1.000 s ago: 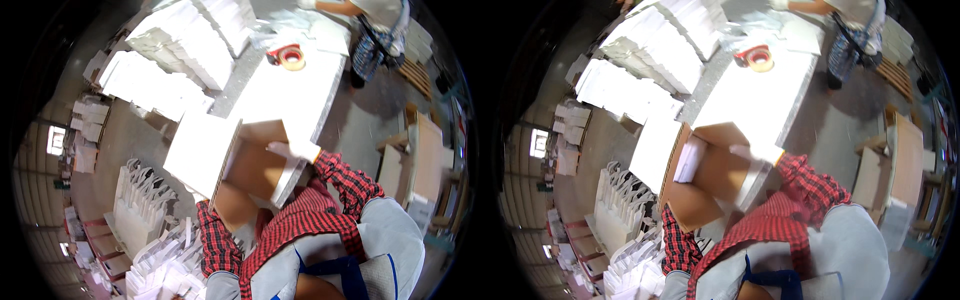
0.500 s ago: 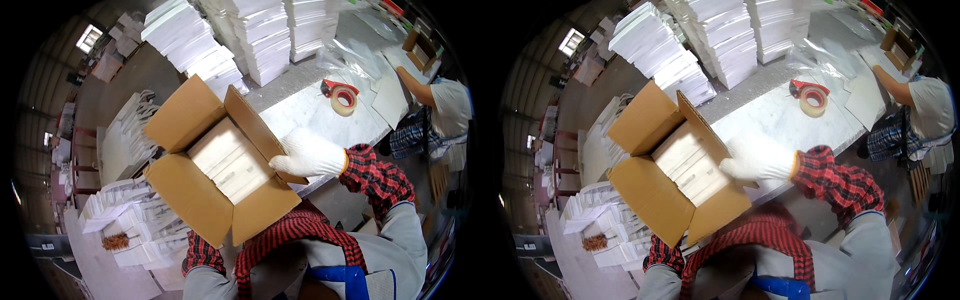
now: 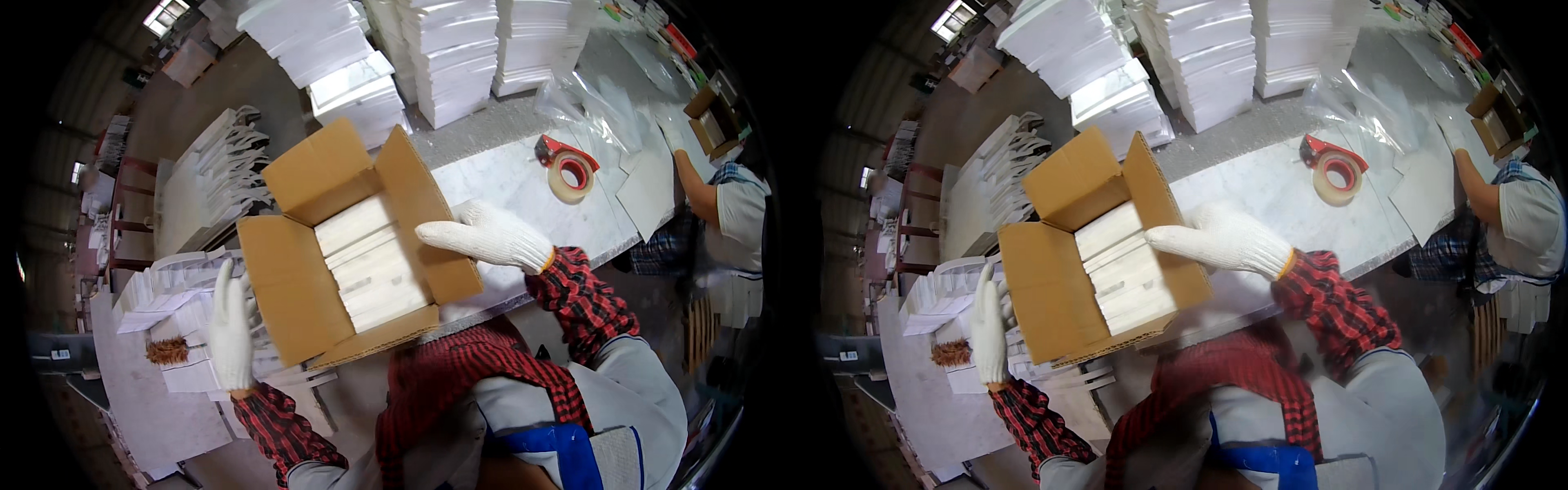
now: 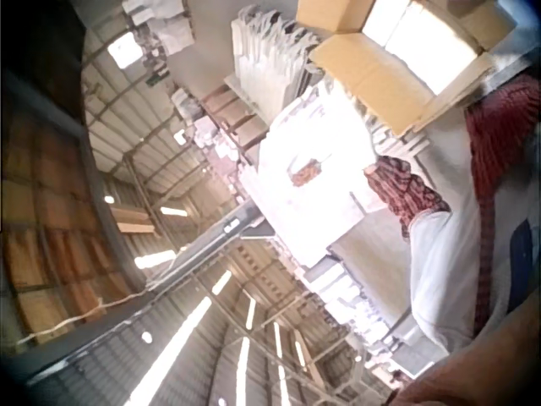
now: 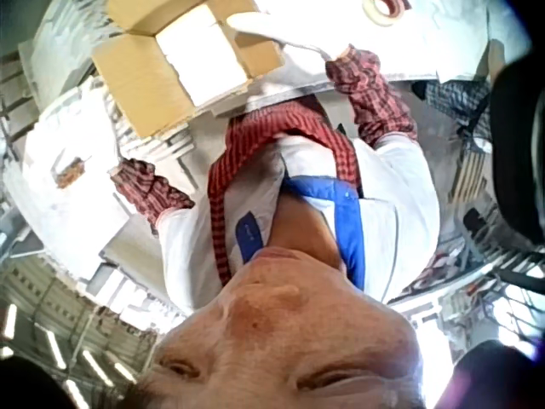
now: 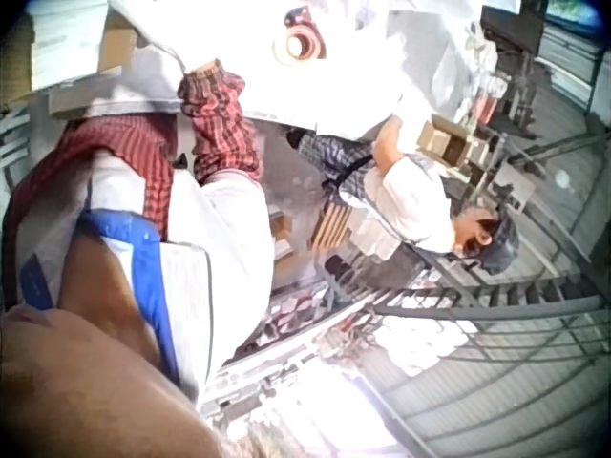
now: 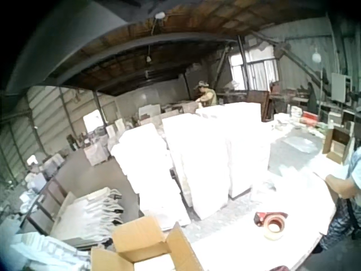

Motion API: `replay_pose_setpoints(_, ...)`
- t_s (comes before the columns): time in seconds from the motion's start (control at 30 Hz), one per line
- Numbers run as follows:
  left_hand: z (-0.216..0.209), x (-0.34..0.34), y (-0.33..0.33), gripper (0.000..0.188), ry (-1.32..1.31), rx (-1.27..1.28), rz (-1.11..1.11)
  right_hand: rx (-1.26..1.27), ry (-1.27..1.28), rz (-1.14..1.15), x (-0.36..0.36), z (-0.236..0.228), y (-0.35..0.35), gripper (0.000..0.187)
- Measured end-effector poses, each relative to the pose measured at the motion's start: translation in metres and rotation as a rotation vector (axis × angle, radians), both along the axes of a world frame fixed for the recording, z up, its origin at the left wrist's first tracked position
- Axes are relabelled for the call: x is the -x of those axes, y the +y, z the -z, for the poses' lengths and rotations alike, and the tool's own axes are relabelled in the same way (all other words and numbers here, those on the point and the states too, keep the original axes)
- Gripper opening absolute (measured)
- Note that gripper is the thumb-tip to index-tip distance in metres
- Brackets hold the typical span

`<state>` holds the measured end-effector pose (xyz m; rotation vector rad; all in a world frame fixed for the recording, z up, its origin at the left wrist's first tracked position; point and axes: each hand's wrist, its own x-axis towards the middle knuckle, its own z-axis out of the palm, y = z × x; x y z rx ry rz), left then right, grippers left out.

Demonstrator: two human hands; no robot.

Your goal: The person picks up white rectangular items, wraps each in a clear plastic bag, and places them into a cardboard box. The person uses a tape dispenser to seal the plastic bags and stacks the wrapped items inside the box.

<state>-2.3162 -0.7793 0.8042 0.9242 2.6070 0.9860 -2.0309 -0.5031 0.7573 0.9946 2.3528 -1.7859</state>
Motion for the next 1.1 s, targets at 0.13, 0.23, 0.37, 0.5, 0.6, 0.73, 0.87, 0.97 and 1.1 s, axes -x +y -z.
replay_pose_setpoints(0.13, -0.010, -0.052, 0.038, 0.068, -0.079, 0.140, 0.065, 0.354, 0.393, 0.183, -0.008, 0.047, -0.009, 0.068)
replay_pose_setpoints(0.23, 0.046, -0.014, -0.007, 0.067, -0.160, 0.029, 0.133, 0.630, 0.488, 0.148, -0.009, 0.074, -0.012, 0.060)
replay_pose_setpoints(0.37, 0.176, 0.013, -0.022, 0.066, -0.502, -0.440, 0.142, 0.837, 0.525, 0.185, 0.008, 0.142, -0.026, 0.059)
replay_pose_setpoints(0.5, 0.208, 0.011, -0.024, 0.063, -0.485, -0.318, 0.065, 0.897, 0.570, 0.198, 0.016, 0.137, -0.038, 0.066)
replay_pose_setpoints(0.6, 0.172, 0.037, -0.021, 0.062, -0.076, 0.000, 0.146, 0.647, 0.668, 0.313, 0.005, 0.119, -0.032, 0.062)
replay_pose_setpoints(0.73, 0.026, -0.011, 0.002, 0.057, 0.712, 0.398, 0.270, 0.263, 0.435, 0.545, -0.040, 0.063, -0.021, 0.057)
replay_pose_setpoints(0.87, -0.020, -0.088, 0.035, 0.047, 0.195, 0.034, 0.646, 0.374, 0.591, 0.796, -0.074, 0.066, -0.029, 0.049)
replay_pose_setpoints(0.97, -0.003, -0.091, 0.039, 0.068, -0.408, 0.361, 0.897, 0.116, 0.426, 0.920, -0.121, 0.101, -0.043, 0.043)
replay_pose_setpoints(1.1, 0.019, -0.118, 0.029, 0.098, -0.056, 0.407, 1.115, -0.049, 0.166, 0.962, -0.208, 0.128, -0.019, 0.041)
